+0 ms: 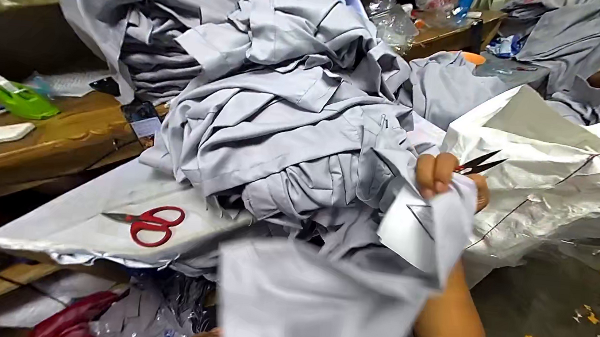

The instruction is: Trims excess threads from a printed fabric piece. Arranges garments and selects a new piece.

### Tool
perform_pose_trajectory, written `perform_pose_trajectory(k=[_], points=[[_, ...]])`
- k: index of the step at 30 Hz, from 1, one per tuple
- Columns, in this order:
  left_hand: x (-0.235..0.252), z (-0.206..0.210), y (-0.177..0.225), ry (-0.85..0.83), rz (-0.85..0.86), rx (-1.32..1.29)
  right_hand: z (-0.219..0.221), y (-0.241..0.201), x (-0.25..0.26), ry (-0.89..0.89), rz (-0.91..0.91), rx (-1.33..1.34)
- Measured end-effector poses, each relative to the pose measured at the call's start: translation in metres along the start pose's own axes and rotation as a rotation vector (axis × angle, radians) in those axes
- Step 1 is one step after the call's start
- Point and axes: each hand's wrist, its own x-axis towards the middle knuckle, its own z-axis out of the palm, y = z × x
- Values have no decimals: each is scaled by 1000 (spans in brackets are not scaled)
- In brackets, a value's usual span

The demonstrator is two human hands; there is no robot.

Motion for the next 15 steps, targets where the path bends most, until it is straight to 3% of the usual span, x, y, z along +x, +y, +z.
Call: perform_pose_trajectory(k=[1, 3, 4, 5, 6, 7, 9, 11, 12, 13, 15], points=[[-4, -3, -12, -57, -92, 123, 10, -2, 12, -187, 72, 181], [-12, -4, -20, 90, -205, 246, 45, 5, 25, -396, 118, 343], [-11, -6, -15, 215, -188, 218, 64, 11, 25, -447, 76, 309], [-3, -7, -9, 343, -125, 159, 80, 18, 23, -472, -24, 112], [9, -7, -2, 449, -51, 108, 96, 27, 19, -457, -129, -92], [25, -5, 4, 534, 11, 79, 115, 39, 16, -416, -146, -112], [59, 5, 9, 607, 97, 59, 155, 70, 4, -276, -104, 165], [90, 16, -1, 531, 234, 94, 185, 90, -4, -228, -4, 489], [104, 22, -9, 515, 347, 81, 193, 90, -1, -234, 41, 443], [112, 26, -13, 500, 442, 11, 194, 85, 5, -263, 54, 214], [96, 26, 6, 471, 337, -38, 174, 78, 19, -402, -93, -364]])
